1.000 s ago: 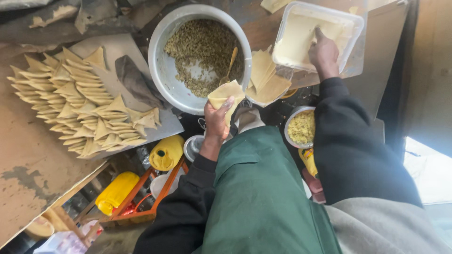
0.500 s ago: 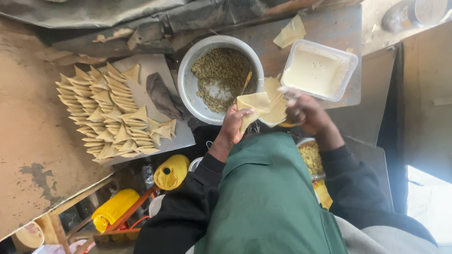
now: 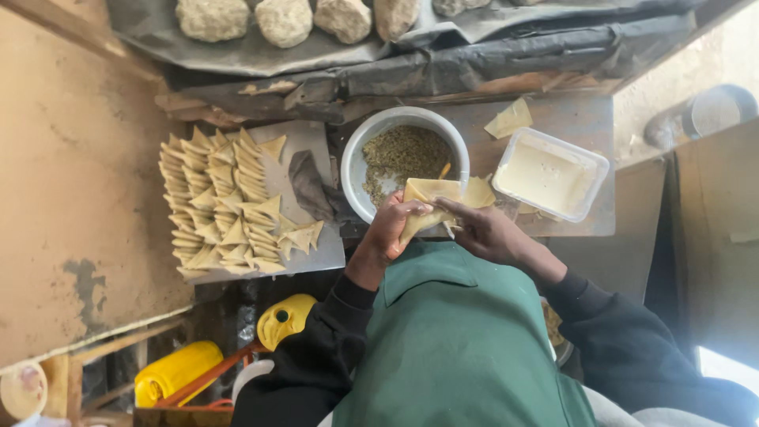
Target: The person folds square pastry sheets into cones, scoops a grain-based filling into each cone, and seals the edges to form triangular samosas. The finished samosas are placed in rows on a metal tray.
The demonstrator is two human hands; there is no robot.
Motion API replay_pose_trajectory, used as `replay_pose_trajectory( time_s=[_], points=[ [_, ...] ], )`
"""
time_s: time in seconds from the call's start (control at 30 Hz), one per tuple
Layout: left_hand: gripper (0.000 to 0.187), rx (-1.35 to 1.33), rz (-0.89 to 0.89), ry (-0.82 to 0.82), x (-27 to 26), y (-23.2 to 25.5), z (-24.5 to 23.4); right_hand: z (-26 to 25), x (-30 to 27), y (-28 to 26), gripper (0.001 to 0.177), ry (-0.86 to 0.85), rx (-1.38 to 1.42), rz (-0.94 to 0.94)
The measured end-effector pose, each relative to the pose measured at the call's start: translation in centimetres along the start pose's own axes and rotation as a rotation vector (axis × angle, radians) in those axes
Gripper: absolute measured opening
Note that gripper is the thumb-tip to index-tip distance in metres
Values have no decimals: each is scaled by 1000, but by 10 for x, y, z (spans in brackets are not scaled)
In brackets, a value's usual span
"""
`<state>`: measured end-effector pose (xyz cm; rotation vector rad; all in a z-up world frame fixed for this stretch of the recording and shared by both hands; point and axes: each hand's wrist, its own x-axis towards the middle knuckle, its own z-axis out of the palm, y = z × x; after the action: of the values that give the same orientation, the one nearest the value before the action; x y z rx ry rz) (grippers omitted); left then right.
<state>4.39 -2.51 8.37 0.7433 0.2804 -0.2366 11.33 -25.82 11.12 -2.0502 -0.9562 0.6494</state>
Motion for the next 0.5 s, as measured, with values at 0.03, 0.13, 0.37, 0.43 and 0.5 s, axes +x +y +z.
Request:
replay_pose_trajectory(
  time_s=[0.03,0.13,0.37,0.43,0.5],
  points=[
    [25,-26,5,18,-9,2,-3,2,1,2,66,-44,37,-29],
    [27,-85,48,76,-35,9,-12,-2,5,4,42,-104,648,64],
    [28,-10,248,275,-61,0,-20,25,58,-36,75,24,-375,-448],
    [30,-12,288,353,-67,0,-30,27,72,-45,80,72,-383,-335],
    [33,-41,307,381,-76,-3,-41,41,77,-53,76,1,-389,-486]
  ],
)
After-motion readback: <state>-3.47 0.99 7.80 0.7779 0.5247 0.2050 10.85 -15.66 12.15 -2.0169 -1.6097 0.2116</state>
